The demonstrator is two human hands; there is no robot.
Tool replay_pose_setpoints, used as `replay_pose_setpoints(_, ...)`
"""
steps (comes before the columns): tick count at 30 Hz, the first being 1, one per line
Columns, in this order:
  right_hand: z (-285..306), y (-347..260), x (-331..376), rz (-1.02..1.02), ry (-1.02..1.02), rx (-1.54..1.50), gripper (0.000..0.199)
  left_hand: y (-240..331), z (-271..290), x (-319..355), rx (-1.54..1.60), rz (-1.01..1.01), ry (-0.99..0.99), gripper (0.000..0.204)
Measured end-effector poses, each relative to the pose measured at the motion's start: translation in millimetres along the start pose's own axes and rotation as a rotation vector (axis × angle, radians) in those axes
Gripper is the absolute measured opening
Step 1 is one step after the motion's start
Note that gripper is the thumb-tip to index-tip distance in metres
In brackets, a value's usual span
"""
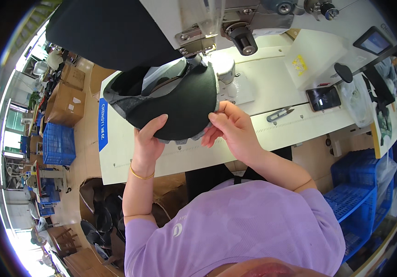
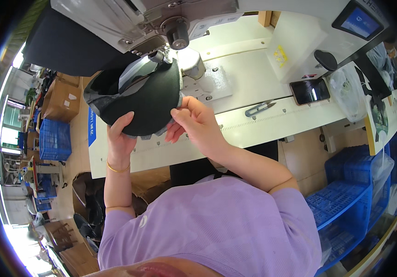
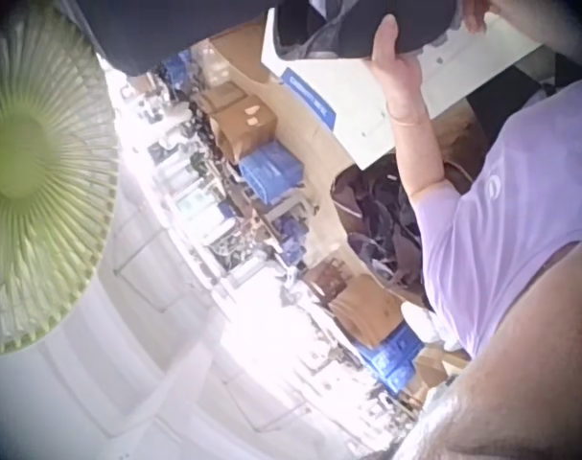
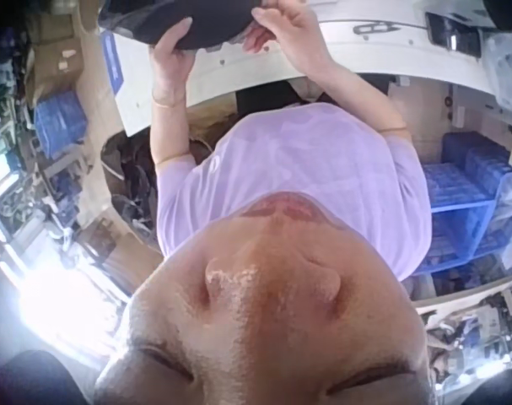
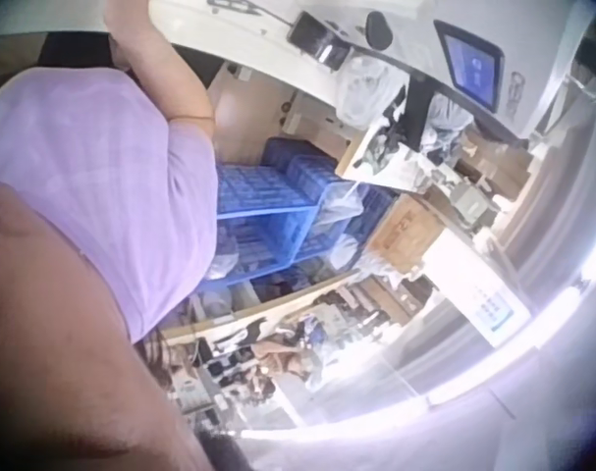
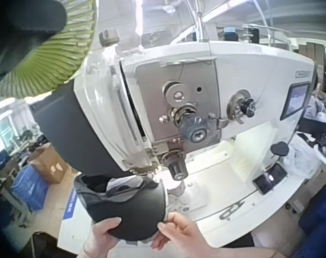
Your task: Inspecting shoe upper components and positioning them on a workstation.
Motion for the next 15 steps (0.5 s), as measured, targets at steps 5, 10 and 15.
replay_pose_setpoints(5,-0.9,1.4,0.5,0.001,-0.010,-0.016,0.015,-0.1,1.4,-1.1,0.037,0.017,-0.012,0.026)
replay_pose_setpoints(10,-1.8,5.2,-0.7,0.005,-0.025,-0.020,0.016,0.7,4.3,-3.1,0.025,0.020,-0.036,0.029)
replay_pose_setpoints(15,-3.8,3.7,-2.9,0.008,-0.008,-0.017,0.018,-1.6,8.8,-3.8,0.000,0.026,-0.090,0.031)
Point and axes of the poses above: each hand's wrist, its own x-axis away from the middle knuckle, its own z-axis out of the back of the hand, y = z × x, the point moved 4 cm from there along -x, towards the middle knuckle, and after that the axes turned 11 degrees about -z, right-handed, at the moved point
